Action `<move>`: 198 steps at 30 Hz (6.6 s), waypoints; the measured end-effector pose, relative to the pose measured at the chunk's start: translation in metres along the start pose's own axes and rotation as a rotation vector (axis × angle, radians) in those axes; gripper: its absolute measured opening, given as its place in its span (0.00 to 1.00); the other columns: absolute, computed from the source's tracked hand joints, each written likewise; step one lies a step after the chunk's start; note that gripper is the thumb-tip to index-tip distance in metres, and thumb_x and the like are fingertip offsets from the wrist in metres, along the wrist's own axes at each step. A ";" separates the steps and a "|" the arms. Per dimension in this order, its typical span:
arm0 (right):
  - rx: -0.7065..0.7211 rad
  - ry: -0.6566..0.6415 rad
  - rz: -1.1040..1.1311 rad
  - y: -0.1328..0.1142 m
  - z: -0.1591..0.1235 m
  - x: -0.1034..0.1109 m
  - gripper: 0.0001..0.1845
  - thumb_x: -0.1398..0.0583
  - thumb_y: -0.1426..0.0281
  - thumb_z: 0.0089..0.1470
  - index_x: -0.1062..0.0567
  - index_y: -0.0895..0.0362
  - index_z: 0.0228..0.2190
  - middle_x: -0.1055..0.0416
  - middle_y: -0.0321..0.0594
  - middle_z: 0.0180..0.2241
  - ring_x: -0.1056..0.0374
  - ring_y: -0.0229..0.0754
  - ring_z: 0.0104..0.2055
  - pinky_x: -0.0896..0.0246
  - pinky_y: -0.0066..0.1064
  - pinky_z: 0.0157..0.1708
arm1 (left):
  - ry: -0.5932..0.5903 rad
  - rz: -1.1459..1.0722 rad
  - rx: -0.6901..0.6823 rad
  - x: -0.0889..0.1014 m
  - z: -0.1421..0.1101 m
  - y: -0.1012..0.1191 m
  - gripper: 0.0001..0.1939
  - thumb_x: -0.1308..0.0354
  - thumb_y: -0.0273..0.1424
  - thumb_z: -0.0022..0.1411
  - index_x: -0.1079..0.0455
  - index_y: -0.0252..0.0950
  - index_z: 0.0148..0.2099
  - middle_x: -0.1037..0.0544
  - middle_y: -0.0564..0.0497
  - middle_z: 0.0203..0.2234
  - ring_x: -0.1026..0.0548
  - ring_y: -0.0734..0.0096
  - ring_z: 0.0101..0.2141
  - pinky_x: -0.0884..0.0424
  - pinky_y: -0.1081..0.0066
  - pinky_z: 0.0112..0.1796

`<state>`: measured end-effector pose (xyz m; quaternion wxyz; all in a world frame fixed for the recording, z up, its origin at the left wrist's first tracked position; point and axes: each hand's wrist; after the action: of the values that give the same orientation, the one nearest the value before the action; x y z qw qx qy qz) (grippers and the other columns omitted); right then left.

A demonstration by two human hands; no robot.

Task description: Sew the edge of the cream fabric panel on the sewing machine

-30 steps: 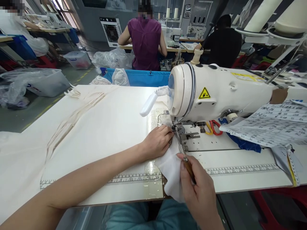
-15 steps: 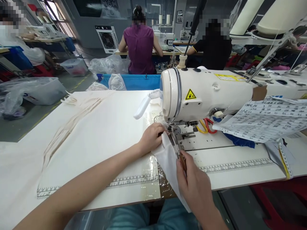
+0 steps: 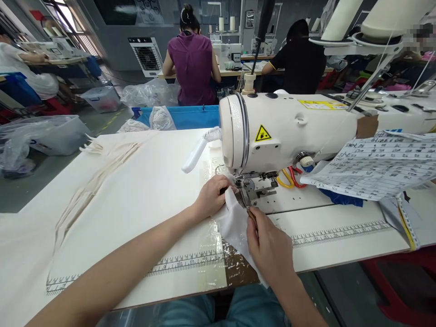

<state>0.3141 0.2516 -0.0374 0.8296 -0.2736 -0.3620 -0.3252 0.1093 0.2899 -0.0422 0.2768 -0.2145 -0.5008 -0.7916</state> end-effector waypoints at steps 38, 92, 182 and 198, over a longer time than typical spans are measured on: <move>-0.013 -0.031 0.020 0.001 0.000 0.000 0.21 0.54 0.70 0.69 0.24 0.63 0.45 0.18 0.43 0.38 0.23 0.39 0.28 0.37 0.26 0.20 | -0.025 0.065 -0.062 0.001 0.003 -0.002 0.08 0.44 0.31 0.65 0.30 0.37 0.33 0.24 0.50 0.32 0.27 0.66 0.36 0.30 0.65 0.38; -0.072 -0.025 0.081 0.001 -0.002 -0.003 0.18 0.53 0.71 0.67 0.26 0.60 0.46 0.18 0.41 0.38 0.23 0.40 0.30 0.39 0.29 0.25 | -0.027 0.011 0.017 0.004 0.003 0.007 0.07 0.43 0.33 0.64 0.29 0.38 0.34 0.22 0.51 0.33 0.25 0.68 0.35 0.29 0.68 0.38; -0.086 -0.083 -0.072 -0.007 -0.005 -0.001 0.15 0.48 0.75 0.64 0.26 0.64 0.48 0.19 0.44 0.35 0.24 0.42 0.27 0.37 0.31 0.21 | -0.157 0.400 -0.436 0.011 0.004 0.010 0.15 0.52 0.17 0.59 0.27 0.34 0.41 0.23 0.44 0.40 0.27 0.62 0.41 0.23 0.62 0.40; -0.041 -0.197 0.209 0.008 -0.075 0.047 0.13 0.51 0.74 0.65 0.32 0.56 0.49 0.19 0.42 0.38 0.21 0.41 0.32 0.29 0.25 0.21 | -0.202 0.490 -0.315 0.000 -0.029 0.037 0.20 0.55 0.22 0.66 0.31 0.27 0.57 0.27 0.37 0.51 0.29 0.55 0.51 0.25 0.53 0.51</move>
<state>0.3765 0.1892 -0.0467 0.8135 -0.3574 -0.4046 -0.2161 0.1318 0.2502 -0.0292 0.3714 -0.4468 -0.3305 -0.7438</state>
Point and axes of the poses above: each hand's wrist, its own z-axis towards the middle knuckle, its own x-axis out of the back of the hand, y = z × x
